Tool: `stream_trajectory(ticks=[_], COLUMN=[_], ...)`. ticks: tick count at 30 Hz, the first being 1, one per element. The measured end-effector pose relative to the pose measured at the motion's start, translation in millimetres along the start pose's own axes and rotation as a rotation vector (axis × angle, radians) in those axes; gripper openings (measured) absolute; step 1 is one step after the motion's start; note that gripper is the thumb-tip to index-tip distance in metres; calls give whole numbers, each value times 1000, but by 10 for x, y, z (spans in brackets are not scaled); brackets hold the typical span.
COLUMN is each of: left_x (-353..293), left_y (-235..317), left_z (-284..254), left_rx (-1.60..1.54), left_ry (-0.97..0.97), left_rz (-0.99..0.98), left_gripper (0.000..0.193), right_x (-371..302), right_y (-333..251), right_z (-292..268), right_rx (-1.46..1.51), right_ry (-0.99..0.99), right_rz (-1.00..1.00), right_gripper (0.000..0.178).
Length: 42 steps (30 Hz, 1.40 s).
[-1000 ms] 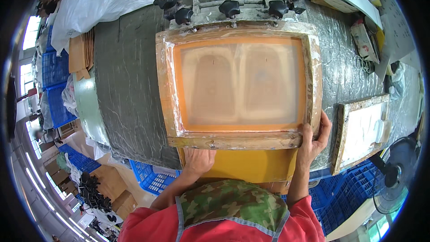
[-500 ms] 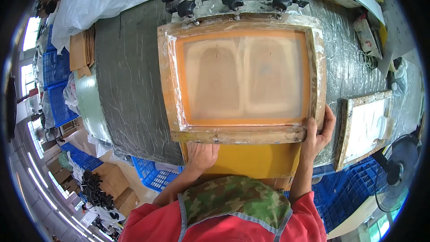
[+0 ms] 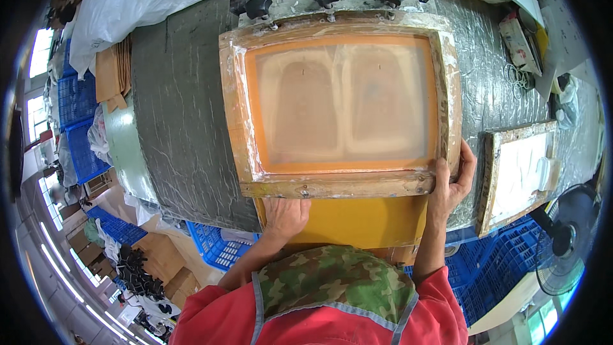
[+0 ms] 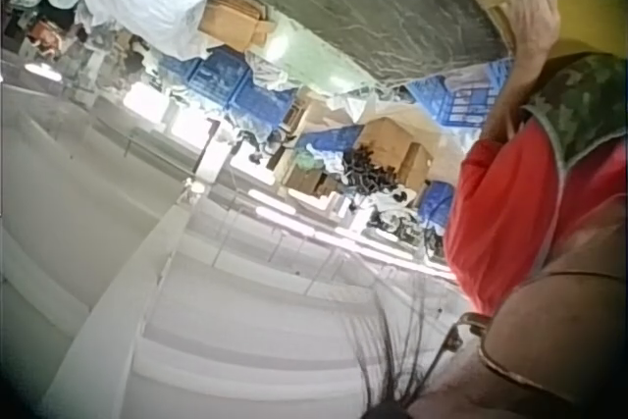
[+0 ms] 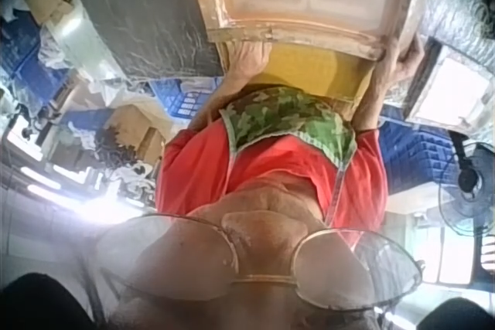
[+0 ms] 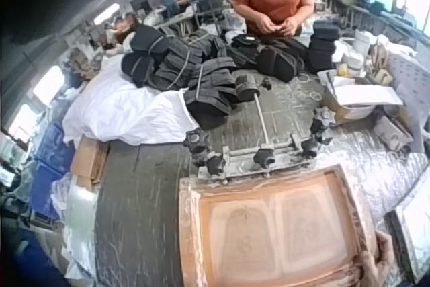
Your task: Screen printing logos or designs onto shoe components.
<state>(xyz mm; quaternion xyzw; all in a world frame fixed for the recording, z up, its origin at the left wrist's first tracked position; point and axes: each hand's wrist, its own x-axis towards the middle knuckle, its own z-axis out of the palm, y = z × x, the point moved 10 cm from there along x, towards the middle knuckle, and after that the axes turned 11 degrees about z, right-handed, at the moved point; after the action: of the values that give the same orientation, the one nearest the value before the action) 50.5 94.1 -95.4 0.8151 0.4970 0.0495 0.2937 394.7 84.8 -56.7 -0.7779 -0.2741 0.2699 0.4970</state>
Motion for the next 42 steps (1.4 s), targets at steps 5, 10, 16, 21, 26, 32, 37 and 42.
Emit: stream_trajectory(ticks=[5,10,16,21,26,32,37,42], left_x=[-19,-11,-13,-18,-119,-484,-505,-467], left_y=[-23,3,5,-5,28,277,269,254], left_z=[-24,5,-2,-19,-9,-277,-272,-311], left_rx=[46,38,40,9,70,-55,-118,-104], left_ry=[81,25,21,29,56,223,258,274], left_rz=[7,11,7,4,45,296,298,294], left_gripper=[44,47,46,46,48,38,37,39], right_x=[-12,7,1,-8,-3,-5,8,12], right_y=[-33,26,-29,-94,-47,-11,144,65], right_z=[15,-19,5,26,5,13,59,132], right_rx=[-18,-9,-15,8,29,-36,-86,-163], right_ry=[-11,-6,-8,11,6,-4,-10,-26], right_rz=[2,0,4,20,32,-10,-23,-86], right_gripper=[44,44,44,42,42,42,42,40])
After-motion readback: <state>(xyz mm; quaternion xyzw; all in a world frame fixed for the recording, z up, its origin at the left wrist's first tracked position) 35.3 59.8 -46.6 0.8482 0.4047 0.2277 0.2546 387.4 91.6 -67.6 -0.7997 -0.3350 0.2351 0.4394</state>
